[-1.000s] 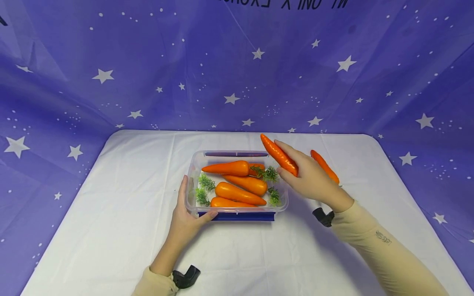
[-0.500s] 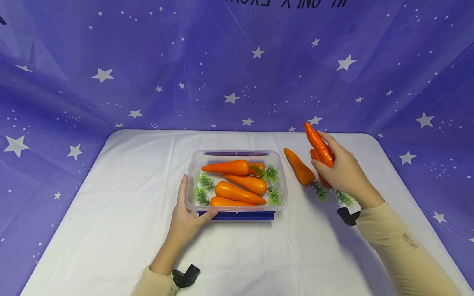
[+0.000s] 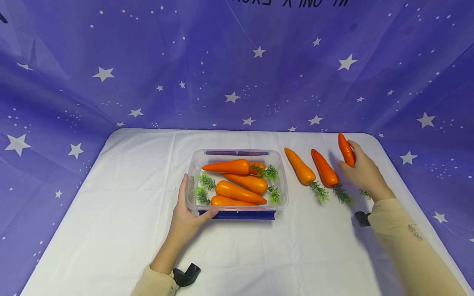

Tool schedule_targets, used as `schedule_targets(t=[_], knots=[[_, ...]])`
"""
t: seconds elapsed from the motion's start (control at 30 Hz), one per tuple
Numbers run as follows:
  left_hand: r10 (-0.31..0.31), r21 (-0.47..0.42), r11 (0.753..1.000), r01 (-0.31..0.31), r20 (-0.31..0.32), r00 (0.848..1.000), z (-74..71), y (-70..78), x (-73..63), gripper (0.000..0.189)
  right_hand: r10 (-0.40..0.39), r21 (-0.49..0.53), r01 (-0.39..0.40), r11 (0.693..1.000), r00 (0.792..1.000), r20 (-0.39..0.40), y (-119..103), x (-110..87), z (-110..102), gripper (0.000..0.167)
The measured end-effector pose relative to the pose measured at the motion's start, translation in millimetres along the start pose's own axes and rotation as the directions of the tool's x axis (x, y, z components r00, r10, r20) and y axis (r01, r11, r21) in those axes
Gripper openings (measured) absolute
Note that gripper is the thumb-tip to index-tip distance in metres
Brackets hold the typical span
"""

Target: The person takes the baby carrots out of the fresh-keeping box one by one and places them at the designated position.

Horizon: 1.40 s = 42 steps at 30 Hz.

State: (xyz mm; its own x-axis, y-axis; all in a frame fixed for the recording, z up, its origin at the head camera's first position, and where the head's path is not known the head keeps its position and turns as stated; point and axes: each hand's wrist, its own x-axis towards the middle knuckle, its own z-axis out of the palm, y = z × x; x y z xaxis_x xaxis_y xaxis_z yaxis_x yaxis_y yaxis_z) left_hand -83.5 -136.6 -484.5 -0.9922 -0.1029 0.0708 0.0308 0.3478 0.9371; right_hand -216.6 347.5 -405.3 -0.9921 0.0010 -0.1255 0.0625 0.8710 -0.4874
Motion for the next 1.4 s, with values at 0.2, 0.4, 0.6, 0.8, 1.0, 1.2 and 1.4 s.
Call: schedule_targets(t=[0.2,0.4,0.6,0.8,1.0,1.2,1.4], knots=[[-0.001,-0.003,1.0,0.001,0.001,1.0,-0.6,0.2,-0.4,0.121,-0.026,0.015,0.025,1.0,0.997,0.072,26.5,10.4,5.6,0.083],[-0.005,-0.008,1.0,0.005,0.0,1.0,-0.6,-0.1,-0.8,0.122,-0.052,0.031,0.048,0.998,0.989,0.139,34.9,17.6,13.1,0.083],[-0.008,-0.01,1.0,0.008,-0.002,1.0,-1.0,-0.3,-0.9,0.121,-0.041,0.004,0.041,0.999,0.98,0.194,36.0,20.8,16.2,0.084],[-0.004,-0.01,1.0,0.004,-0.002,1.0,-1.2,-1.0,-0.7,0.122,-0.034,-0.038,0.045,0.998,0.969,0.243,35.6,20.8,18.2,0.083],[-0.005,-0.012,1.0,0.005,0.0,1.0,-1.1,-0.7,-0.3,0.122,0.079,-0.164,-0.033,0.986,0.956,0.283,28.3,16.0,20.2,0.084],[-0.001,-0.014,1.0,0.001,0.004,1.0,-1.1,-0.5,0.8,0.122,0.107,-0.215,-0.047,0.975,0.956,0.274,24.0,14.7,17.9,0.084],[-0.002,-0.011,1.0,0.002,0.002,1.0,-1.1,-0.7,0.9,0.122,0.107,-0.298,-0.051,0.953,0.979,0.176,16.4,12.4,13.2,0.083]])
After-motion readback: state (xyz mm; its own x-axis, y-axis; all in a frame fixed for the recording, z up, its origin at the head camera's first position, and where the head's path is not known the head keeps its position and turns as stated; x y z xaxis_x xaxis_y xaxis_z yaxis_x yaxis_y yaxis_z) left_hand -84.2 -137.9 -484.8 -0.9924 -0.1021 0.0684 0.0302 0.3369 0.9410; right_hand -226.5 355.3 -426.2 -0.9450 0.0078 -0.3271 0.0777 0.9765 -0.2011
